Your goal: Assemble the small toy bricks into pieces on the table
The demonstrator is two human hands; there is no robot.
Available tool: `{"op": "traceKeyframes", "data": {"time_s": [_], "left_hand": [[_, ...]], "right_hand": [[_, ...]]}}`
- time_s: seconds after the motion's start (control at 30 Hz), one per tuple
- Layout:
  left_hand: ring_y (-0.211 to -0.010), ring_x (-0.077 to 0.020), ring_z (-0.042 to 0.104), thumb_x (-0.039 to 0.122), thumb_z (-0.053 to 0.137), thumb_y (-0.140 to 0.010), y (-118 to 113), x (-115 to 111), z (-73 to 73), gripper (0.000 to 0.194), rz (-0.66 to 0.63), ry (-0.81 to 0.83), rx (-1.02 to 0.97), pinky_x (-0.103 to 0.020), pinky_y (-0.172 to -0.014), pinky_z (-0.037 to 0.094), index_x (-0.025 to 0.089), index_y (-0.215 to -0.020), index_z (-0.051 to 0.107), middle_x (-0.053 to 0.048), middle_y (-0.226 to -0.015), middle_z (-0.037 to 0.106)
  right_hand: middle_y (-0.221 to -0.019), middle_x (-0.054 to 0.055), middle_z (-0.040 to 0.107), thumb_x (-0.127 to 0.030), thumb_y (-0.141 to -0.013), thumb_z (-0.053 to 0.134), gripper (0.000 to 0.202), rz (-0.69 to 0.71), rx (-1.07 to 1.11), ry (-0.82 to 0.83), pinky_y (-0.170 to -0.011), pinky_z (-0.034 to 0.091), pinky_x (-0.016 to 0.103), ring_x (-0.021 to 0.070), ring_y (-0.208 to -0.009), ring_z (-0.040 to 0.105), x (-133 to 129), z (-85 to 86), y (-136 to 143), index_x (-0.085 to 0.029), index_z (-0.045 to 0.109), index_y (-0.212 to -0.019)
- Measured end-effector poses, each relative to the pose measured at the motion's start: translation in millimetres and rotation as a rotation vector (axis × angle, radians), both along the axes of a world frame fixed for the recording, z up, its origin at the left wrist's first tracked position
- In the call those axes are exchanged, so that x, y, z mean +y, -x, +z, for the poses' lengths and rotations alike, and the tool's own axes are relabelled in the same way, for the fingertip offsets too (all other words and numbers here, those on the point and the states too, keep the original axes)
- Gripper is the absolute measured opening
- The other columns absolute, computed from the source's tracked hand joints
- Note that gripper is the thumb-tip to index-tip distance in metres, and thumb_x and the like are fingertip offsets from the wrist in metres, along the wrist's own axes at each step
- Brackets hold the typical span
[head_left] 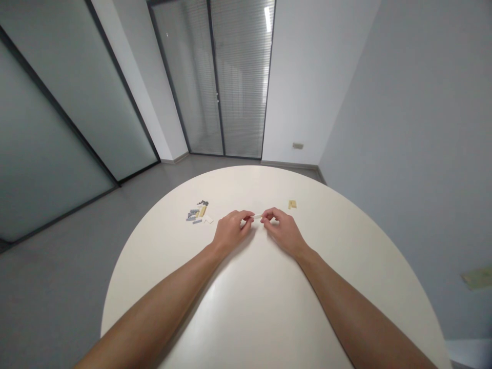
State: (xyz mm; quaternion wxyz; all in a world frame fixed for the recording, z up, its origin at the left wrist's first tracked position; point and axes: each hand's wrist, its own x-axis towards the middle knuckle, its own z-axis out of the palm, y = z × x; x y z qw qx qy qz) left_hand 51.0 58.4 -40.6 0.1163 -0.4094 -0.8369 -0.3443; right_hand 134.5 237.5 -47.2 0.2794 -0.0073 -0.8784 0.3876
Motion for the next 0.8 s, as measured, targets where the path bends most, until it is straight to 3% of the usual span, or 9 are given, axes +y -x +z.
{"op": "traceKeyframes", "data": {"time_s": [0.27, 0.57, 0.8], "left_hand": [[-0.09, -0.0159, 0.068, 0.025, 0.057, -0.093, -1.7, -0.3, 0.3, 0.023, -0.009, 0.007, -0.001, -0.028, -0.079, 0.056, 0.028, -0.111, 0.072, 0.001, -0.099, 0.076], [-0.093, -0.0159, 0.07, 0.025, 0.054, -0.096, -0.3, 0.1, -1.0, 0.027, -0.028, -0.03, -0.015, -0.027, -0.08, 0.058, 0.025, -0.117, 0.07, -0.002, -0.106, 0.076], [-0.094, -0.0156, 0.069, 0.026, 0.056, -0.095, 0.5, 0.5, -2.2, 0.03, -0.053, -0.036, -0.02, -0.026, -0.079, 0.058, 0.026, -0.122, 0.067, -0.001, -0.105, 0.075]], "right_hand": [[-0.089, 0.001, 0.072, -0.027, -0.091, 0.052, 0.016, -0.014, -0.014, 0.03, -0.08, 0.045, 0.033, 0.0187, -0.087, 0.063, -1.5, 2.8, -2.3, -0.025, 0.067, -0.097], [-0.091, 0.002, 0.071, -0.031, -0.085, 0.066, 0.015, 0.004, 0.02, -0.043, -0.084, 0.047, 0.035, 0.0197, -0.088, 0.064, -0.5, 0.1, -1.1, -0.024, 0.065, -0.099], [-0.092, 0.003, 0.07, -0.037, -0.088, 0.066, 0.017, -0.004, 0.014, -0.054, -0.084, 0.048, 0.037, 0.0205, -0.089, 0.064, 1.1, -1.0, -0.4, -0.024, 0.065, -0.099]]}}
